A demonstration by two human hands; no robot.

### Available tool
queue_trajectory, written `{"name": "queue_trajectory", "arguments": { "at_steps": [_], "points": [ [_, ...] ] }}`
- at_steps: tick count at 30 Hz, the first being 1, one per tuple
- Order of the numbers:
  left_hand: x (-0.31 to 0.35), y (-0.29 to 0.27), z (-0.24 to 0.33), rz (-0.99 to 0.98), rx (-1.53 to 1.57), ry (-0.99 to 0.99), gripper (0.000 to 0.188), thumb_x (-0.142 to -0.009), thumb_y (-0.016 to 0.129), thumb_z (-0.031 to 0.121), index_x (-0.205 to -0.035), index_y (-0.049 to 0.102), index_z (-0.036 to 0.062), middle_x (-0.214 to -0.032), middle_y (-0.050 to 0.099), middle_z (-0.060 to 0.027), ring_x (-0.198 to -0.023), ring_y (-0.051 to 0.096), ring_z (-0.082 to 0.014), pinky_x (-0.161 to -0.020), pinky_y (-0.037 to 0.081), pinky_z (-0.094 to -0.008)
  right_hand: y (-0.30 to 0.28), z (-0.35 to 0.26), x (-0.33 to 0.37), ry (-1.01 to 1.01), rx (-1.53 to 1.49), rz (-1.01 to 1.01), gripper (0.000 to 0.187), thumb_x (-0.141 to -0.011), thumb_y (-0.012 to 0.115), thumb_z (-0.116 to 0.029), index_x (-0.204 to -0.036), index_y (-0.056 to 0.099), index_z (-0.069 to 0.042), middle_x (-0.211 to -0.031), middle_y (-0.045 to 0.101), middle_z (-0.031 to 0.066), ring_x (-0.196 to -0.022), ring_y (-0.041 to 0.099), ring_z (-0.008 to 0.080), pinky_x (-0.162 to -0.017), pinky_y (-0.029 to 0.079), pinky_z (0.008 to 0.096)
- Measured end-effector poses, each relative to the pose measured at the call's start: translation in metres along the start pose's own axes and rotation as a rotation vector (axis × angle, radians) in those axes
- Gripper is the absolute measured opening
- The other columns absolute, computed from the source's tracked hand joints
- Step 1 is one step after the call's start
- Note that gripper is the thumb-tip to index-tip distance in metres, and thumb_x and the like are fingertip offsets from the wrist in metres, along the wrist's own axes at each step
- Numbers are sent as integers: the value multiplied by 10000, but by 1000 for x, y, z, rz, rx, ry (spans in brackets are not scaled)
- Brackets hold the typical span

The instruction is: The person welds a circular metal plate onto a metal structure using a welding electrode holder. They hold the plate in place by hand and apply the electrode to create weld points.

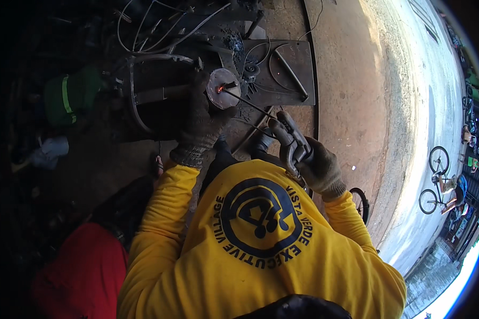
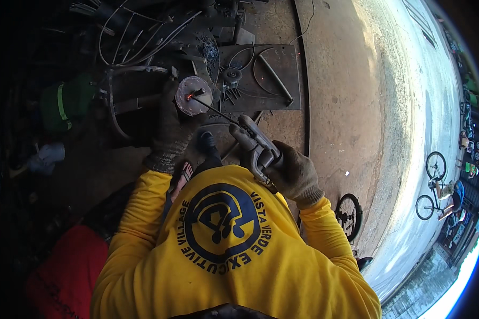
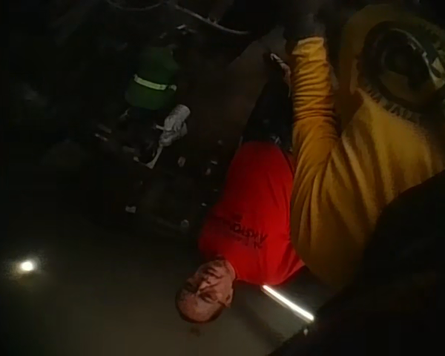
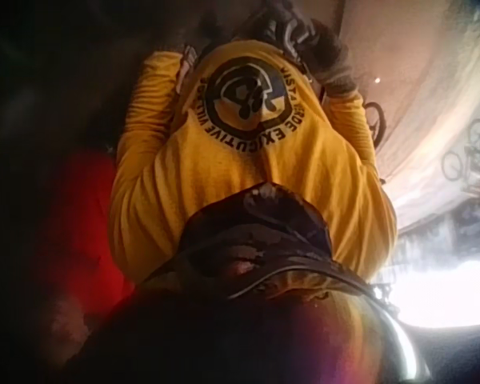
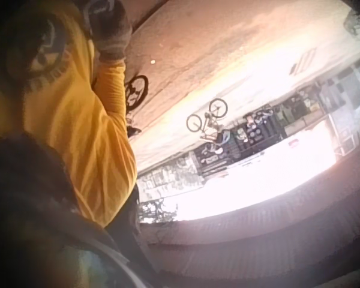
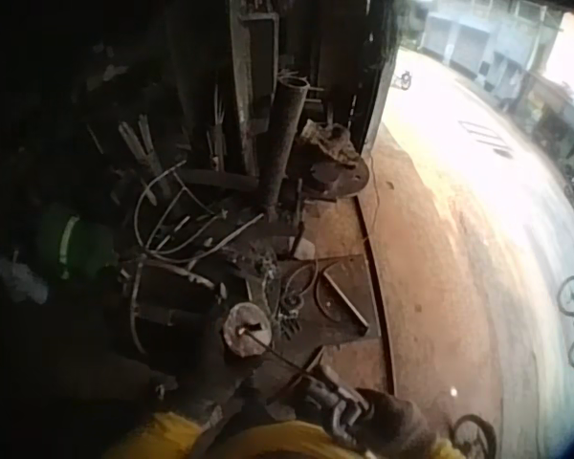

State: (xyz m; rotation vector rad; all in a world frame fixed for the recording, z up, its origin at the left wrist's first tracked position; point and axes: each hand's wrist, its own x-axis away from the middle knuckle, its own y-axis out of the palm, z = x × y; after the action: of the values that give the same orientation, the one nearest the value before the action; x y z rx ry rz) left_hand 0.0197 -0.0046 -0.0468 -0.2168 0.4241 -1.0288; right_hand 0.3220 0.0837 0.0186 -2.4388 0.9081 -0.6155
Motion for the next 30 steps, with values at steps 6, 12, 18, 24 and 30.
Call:
{"name": "queue_trajectory", "arguments": {
  "at_steps": [6,12,18,24,30],
  "points": [
    [2,1,-8,10,32,-6,987,-765,894,203,-1515,282,9,-1478,407,-191,-1368,431,-308,-1151,359,-432,3,2,0,-9,-6,9,574,-780,795,-241,-1281,607,-34,-1049,726,193,-971,727,340,-847,576,383],
    [34,-7,-43,-70,-631,172,740,-885,750,329,-1464,404,24,-1427,486,-199,-1315,504,-302,-1104,425,-437,5,6,1,-21,-39,11,530,-805,768,-261,-1261,611,-40,-1037,723,186,-956,726,333,-851,573,382],
    [11,-14,9,-10,-394,37,751,-867,771,297,-1464,405,24,-1419,496,-191,-1307,513,-296,-1094,440,-432,0,-15,-11,128,129,-92,438,-888,675,-312,-1253,621,-75,-1115,701,171,-1021,700,347,-887,562,412],
    [11,-12,10,17,-390,12,763,-850,792,264,-1463,406,24,-1411,506,-183,-1298,521,-290,-1085,454,-427,-8,-23,-11,-3,50,-127,474,-903,685,-304,-1314,594,-87,-1074,709,159,-938,719,324,-825,574,378],
    [1,4,-2,78,-195,-21,778,-832,813,231,-1462,407,24,-1402,516,-175,-1290,530,-284,-1075,468,-422,5,18,1,-51,-163,88,576,-844,761,-259,-1320,568,3,-1031,731,174,-949,737,275,-821,582,372]
  ]
}}
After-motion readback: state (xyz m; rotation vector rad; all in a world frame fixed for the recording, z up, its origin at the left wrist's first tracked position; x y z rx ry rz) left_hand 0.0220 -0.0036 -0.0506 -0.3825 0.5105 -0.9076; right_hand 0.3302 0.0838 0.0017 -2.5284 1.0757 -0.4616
